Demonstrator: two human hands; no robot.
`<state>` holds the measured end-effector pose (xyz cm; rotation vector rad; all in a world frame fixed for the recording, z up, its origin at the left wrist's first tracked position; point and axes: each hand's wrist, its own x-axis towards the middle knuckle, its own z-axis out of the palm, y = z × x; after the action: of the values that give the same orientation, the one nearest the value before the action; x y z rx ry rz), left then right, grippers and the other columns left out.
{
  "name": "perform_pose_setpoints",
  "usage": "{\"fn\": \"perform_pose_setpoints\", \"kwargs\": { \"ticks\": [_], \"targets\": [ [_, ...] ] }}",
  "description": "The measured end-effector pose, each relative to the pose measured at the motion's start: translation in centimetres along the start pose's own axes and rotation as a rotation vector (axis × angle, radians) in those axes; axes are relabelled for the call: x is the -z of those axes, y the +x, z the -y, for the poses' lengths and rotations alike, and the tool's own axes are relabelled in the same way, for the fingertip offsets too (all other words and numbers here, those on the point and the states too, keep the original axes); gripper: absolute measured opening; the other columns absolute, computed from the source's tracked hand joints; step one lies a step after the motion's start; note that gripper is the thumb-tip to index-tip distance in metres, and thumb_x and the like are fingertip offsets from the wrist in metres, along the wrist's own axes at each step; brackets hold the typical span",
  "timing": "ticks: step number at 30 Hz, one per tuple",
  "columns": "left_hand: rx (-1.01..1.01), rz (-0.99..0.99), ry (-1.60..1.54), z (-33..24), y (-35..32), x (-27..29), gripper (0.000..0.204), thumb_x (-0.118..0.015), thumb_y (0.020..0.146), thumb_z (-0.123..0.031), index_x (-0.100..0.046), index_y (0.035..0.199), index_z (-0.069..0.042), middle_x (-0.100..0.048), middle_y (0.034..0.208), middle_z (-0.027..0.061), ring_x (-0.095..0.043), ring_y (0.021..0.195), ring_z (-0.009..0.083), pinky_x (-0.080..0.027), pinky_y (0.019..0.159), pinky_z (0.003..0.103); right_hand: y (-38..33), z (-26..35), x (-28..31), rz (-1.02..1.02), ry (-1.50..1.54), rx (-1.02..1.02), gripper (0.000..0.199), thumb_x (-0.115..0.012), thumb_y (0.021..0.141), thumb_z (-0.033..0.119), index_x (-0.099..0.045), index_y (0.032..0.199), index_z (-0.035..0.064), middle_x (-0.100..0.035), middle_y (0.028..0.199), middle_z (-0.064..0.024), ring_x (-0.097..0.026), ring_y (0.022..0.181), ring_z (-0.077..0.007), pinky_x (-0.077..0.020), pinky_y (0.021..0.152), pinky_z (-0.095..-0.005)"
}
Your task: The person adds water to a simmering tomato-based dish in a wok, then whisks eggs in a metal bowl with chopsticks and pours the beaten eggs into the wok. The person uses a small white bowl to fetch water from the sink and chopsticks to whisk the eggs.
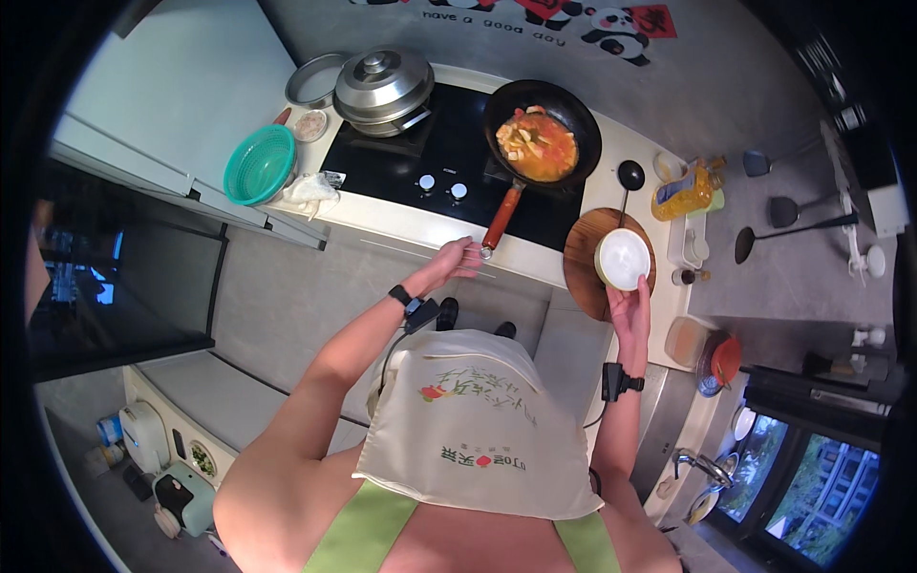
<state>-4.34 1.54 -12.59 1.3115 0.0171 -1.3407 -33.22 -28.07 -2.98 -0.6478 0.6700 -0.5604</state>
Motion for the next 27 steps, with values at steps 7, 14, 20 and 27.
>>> {"fn": "perform_pose_setpoints", "kwargs": {
  "ticks": [7,14,20,27],
  "targets": [
    [-0.117,0.134,-0.195,-3.1,1.4,-5.0,0.030,-0.054,0.109,-0.041,-0.051,0.110,-0.012,-0.059,0.087,0.0022,-0.055,0.067,0.0086,-0.045,0.052,0.024,8.5,1.6,-8.4,0.092,-0.160,-0.038,0.047,-0.070,0.101,0.027,-0.055,0.136,-0.0003,-0.067,0.130,-0.0175,-0.069,0.117,-0.0267,-0.0612,0.097,-0.0387],
    [-0.109,0.090,-0.257,-3.3,-0.6,-5.0,0.024,-0.055,0.110,-0.036,-0.049,0.103,-0.014,-0.051,0.079,-0.0022,-0.039,0.053,0.0040,-0.025,0.042,0.019,16.5,3.1,-12.2,0.182,-0.362,-0.140,0.040,-0.070,0.101,0.025,-0.062,0.127,-0.0042,-0.072,0.115,-0.0149,-0.073,0.107,-0.0260,-0.0624,0.091,-0.0347],
    [-0.074,0.038,-0.238,-4.0,-1.1,-5.2,0.024,-0.054,0.110,-0.035,-0.051,0.108,-0.011,-0.051,0.079,-0.0025,-0.038,0.053,0.0039,-0.024,0.043,0.020,23.1,2.2,-13.2,0.215,-0.493,-0.254,0.040,-0.074,0.099,0.027,-0.064,0.122,-0.0030,-0.070,0.115,-0.0151,-0.072,0.103,-0.0259,-0.0628,0.091,-0.0358],
    [-0.047,0.003,-0.212,-4.3,-1.2,-5.3,0.025,-0.054,0.110,-0.036,-0.053,0.113,-0.011,-0.050,0.078,-0.0038,-0.038,0.054,0.0036,-0.024,0.043,0.021,27.2,0.5,-16.1,0.295,-0.580,-0.299,0.042,-0.076,0.097,0.029,-0.065,0.120,-0.0046,-0.071,0.113,-0.0140,-0.073,0.101,-0.0244,-0.0625,0.090,-0.0334]
  ]
}}
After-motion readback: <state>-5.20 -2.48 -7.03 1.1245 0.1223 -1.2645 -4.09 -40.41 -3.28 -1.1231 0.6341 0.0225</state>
